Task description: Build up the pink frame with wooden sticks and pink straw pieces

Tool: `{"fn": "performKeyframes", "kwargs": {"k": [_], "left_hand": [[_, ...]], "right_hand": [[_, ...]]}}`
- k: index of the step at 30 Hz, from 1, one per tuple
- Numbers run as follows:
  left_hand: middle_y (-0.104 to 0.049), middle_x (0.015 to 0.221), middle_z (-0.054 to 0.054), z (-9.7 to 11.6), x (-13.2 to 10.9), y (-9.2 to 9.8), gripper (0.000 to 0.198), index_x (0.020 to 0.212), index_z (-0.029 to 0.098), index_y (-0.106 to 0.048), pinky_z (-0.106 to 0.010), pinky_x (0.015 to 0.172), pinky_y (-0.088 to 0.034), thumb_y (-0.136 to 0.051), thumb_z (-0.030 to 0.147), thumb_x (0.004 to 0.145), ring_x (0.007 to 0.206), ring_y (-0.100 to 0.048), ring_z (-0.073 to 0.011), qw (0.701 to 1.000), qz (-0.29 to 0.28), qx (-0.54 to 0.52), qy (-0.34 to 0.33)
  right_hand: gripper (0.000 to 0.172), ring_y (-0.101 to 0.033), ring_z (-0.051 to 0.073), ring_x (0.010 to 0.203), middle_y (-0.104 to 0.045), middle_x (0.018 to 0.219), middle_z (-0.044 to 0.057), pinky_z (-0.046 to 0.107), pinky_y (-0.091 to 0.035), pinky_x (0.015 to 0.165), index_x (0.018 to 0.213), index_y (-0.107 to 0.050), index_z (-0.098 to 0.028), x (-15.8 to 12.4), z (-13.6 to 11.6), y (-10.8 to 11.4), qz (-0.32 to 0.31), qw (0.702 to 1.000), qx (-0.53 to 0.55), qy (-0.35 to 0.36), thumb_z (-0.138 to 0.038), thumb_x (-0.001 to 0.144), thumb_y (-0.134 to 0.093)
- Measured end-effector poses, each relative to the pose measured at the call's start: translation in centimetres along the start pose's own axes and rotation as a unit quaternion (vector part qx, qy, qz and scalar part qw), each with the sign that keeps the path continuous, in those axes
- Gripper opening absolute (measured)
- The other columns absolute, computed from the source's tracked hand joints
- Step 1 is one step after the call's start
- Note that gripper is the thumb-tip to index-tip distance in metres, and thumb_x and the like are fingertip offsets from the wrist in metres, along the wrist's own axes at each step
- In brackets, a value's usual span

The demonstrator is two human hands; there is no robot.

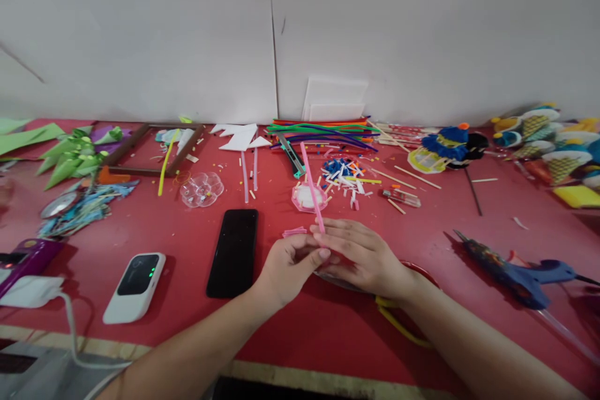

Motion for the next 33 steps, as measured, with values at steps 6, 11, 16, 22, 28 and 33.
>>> {"fn": "performKeyframes", "kwargs": {"k": [6,11,16,22,28,33], "left_hand": [[-0.074,0.073,-0.003,-0.07,0.01,-0.03,0.034,0.081,0.019,-0.067,-0.029,0.069,-0.057,-0.078,0.049,0.073,0.071,-0.071,-0.0181,1.000,0.002,0.018,-0.024],[-0.074,0.074,-0.003,-0.13,0.06,0.04,0.032,0.087,0.018,-0.067,-0.031,0.070,-0.057,-0.074,0.048,0.077,0.073,-0.072,-0.0197,0.999,-0.002,0.041,-0.028],[-0.073,0.075,-0.003,-0.13,0.03,0.21,0.032,0.089,0.017,-0.067,-0.028,0.068,-0.056,-0.073,0.047,0.078,0.072,-0.071,-0.0178,0.999,0.008,0.046,-0.023],[-0.072,0.071,-0.003,0.09,0.04,0.18,0.034,0.087,0.016,-0.067,-0.027,0.067,-0.057,-0.075,0.047,0.077,0.068,-0.069,-0.0156,0.999,0.007,0.035,-0.018],[-0.072,0.071,-0.003,-0.06,0.26,0.11,0.035,0.085,0.016,-0.069,-0.027,0.067,-0.056,-0.076,0.049,0.074,0.067,-0.068,-0.0156,0.999,0.002,0.036,-0.019],[-0.073,0.073,-0.004,-0.01,0.22,0.19,0.032,0.085,0.017,-0.070,-0.029,0.070,-0.057,-0.074,0.048,0.077,0.069,-0.069,-0.0168,0.998,0.001,0.050,-0.024]], "right_hand": [[0.049,-0.062,0.022,0.121,-0.069,0.123,0.012,0.039,-0.055,0.098,0.138,-0.049,-0.020,0.06,-0.07,-0.07,-0.005,1.000,-0.014,0.005,-0.028,0.091,-0.062],[0.051,-0.061,0.021,0.122,-0.069,0.124,0.012,0.038,-0.054,0.099,0.138,-0.048,-0.021,0.11,-0.13,0.03,-0.002,1.000,-0.023,0.009,-0.027,0.090,-0.063],[0.054,-0.060,0.022,0.123,-0.069,0.124,0.014,0.038,-0.053,0.100,0.138,-0.047,-0.018,0.15,-0.06,0.01,-0.002,0.999,-0.034,0.001,-0.030,0.089,-0.066],[0.055,-0.060,0.022,0.123,-0.068,0.125,0.014,0.039,-0.053,0.101,0.137,-0.048,-0.018,0.10,0.15,0.02,0.001,1.000,-0.028,-0.007,-0.031,0.088,-0.066],[0.048,-0.063,0.021,0.120,-0.070,0.122,0.011,0.039,-0.054,0.099,0.134,-0.051,-0.020,-0.06,0.24,-0.10,0.002,1.000,-0.026,-0.010,-0.031,0.089,-0.063],[0.048,-0.063,0.021,0.120,-0.071,0.121,0.010,0.039,-0.054,0.099,0.134,-0.052,-0.021,-0.01,0.18,-0.09,0.004,0.999,-0.034,-0.011,-0.031,0.089,-0.063]]}}
Point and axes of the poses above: each hand's wrist, its own x-axis towards the middle knuckle, its own y-axis out of the back of the hand, z = x × y, the point moved 5 cm from there along x, towards the middle knuckle
